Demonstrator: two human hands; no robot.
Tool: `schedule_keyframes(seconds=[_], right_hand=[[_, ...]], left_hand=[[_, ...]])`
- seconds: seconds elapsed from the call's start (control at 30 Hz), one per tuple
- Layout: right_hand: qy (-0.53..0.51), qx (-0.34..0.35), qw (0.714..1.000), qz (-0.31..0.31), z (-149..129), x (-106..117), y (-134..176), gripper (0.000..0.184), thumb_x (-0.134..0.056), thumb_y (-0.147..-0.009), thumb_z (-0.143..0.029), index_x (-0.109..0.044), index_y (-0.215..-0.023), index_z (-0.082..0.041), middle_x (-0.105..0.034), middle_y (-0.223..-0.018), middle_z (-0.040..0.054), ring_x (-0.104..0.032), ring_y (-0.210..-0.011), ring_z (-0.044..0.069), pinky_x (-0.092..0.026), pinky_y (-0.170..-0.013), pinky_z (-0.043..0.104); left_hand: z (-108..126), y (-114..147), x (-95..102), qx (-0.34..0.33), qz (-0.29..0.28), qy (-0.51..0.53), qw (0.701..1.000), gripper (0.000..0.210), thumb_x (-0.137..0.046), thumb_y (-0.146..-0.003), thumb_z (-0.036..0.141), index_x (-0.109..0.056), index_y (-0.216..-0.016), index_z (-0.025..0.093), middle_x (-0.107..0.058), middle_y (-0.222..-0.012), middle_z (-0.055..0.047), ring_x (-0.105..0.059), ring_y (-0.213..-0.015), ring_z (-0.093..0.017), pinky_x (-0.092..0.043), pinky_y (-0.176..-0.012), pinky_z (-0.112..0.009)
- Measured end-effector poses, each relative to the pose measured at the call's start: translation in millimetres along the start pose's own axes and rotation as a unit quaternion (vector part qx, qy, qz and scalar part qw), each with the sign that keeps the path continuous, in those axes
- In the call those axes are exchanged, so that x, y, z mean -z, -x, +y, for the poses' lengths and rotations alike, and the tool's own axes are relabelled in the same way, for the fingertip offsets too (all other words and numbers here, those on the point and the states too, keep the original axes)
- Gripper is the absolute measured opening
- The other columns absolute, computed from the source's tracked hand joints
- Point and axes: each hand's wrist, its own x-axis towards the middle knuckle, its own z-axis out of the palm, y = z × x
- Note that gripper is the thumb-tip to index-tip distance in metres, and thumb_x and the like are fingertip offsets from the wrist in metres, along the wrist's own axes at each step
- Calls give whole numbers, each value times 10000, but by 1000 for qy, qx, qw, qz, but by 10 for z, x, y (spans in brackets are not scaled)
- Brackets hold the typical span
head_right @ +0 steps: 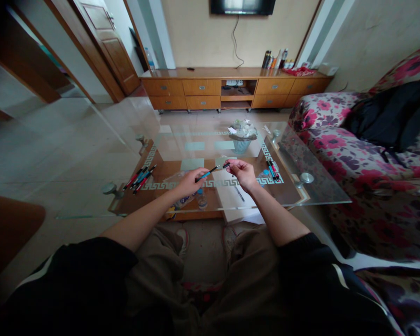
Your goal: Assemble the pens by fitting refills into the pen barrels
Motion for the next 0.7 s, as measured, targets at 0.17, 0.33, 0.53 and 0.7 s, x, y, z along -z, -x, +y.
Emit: schedule_keyframes(seconds=[0.17, 0.33, 0.53, 0.7], right_hand=[[22, 0, 1000, 2, -19, -27, 18, 394, -861, -629, -442, -717, -904, -200, -740, -989, 50, -691, -868, 176, -586, -858, 355], [21, 2, 1000, 7, -30, -39, 24, 393, -870, -623, -440, -717, -896, -202, -741, -988, 46, -693, -872, 180, -588, -860, 363], [23, 0, 1000, 3, -59, -65, 48, 415, -884, -594, -456, -722, -883, -205, -747, -979, 43, -693, -874, 192, -589, -867, 383], [27, -20, 999, -9, -72, -109, 72, 437, -896, -575, -453, -724, -879, -190, -751, -923, 46, -696, -802, 173, -598, -813, 347]], left_hand=[[48, -3, 10, 2, -15, -7, 1000, 331, -550, -899, 187, -637, -1218, 195, -719, -1075, -75, -667, -1003, -184, -523, -907, -311], [81, 4, 25, -1, -15, -4, 1000, 332, -551, -904, 184, -638, -1225, 184, -720, -1074, -81, -671, -994, -179, -523, -912, -311], [79, 3, 20, -19, -10, 5, 1000, 328, -552, -909, 187, -642, -1224, 174, -724, -1065, -82, -674, -978, -172, -524, -900, -290], [71, 0, 18, -11, -15, -9, 1000, 332, -548, -905, 188, -645, -1223, 176, -724, -1086, -76, -671, -996, -172, -524, -908, -291]])
